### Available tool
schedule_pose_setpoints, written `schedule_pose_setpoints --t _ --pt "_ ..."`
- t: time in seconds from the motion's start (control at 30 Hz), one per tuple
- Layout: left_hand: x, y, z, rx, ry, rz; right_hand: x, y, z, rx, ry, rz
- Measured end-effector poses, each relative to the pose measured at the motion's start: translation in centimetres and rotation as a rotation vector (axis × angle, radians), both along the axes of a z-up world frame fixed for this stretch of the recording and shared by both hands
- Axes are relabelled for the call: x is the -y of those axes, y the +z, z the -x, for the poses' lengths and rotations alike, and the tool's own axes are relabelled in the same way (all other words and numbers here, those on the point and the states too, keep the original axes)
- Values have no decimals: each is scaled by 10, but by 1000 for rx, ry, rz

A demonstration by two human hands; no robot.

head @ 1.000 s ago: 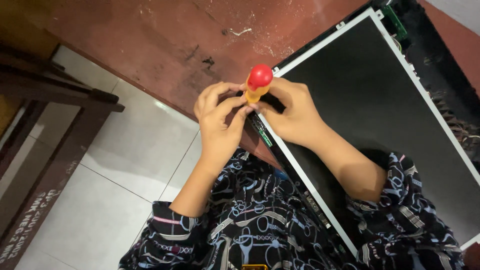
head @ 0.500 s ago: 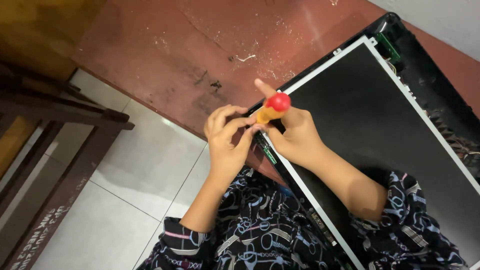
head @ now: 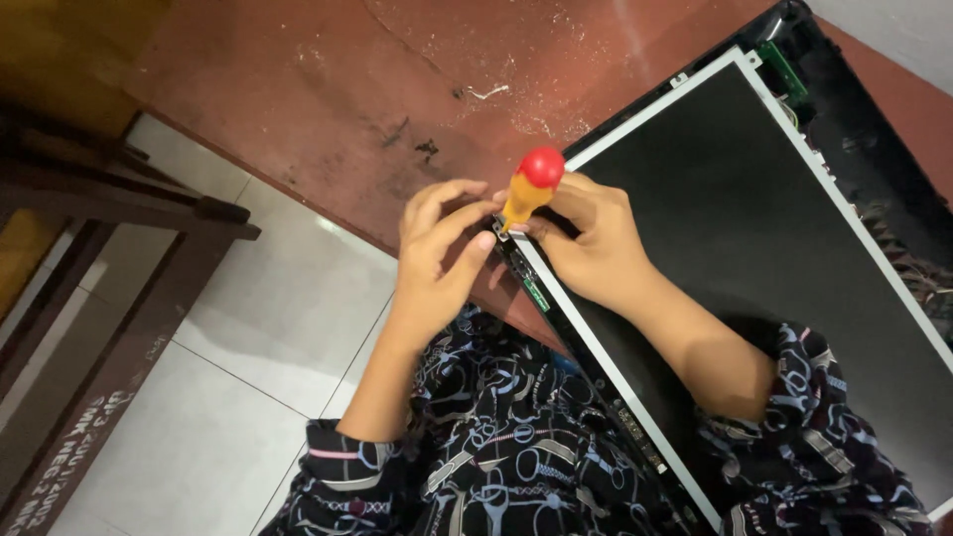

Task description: Repairing a laptop screen by using a screwdriver to manage the fasteners on the frame.

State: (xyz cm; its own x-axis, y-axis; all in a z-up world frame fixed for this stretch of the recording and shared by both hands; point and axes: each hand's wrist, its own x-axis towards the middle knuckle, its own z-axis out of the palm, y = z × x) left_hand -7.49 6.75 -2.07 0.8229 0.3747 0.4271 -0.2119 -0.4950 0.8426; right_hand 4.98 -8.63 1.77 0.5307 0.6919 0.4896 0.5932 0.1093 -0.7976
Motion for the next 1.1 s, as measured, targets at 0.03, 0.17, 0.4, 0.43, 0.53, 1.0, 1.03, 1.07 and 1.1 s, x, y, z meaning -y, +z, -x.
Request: schedule_pose_setpoints --t 0.03,0.17,0.4,0.43,0.53,1.0,1.03,1.07,1.1 --pt "-1 2 -1 -5 1 3 0 2 -1 -5 1 3" --pt "-2 2 -7 51 -21 -100 -1 -8 -5 72 65 -24" --pt "8 7 -6 -2 53 -146 -1 -3 5 59 116 -58" --pt "7 4 -6 -2 55 -146 -3 0 5 59 118 -58" --pt "4 -7 -7 10 56 -119 -4 7 5 103 62 -90" --pt "10 -15 -2 -26 160 -194 -7 38 19 76 -12 196" --pt "12 -15 -2 -26 162 -194 -5 23 16 76 -10 197" --pt "14 -15 -2 -47 191 -237 -2 8 12 128 -59 133" --pt "16 -15 -2 -69 219 -278 0 -7 9 179 -108 70"
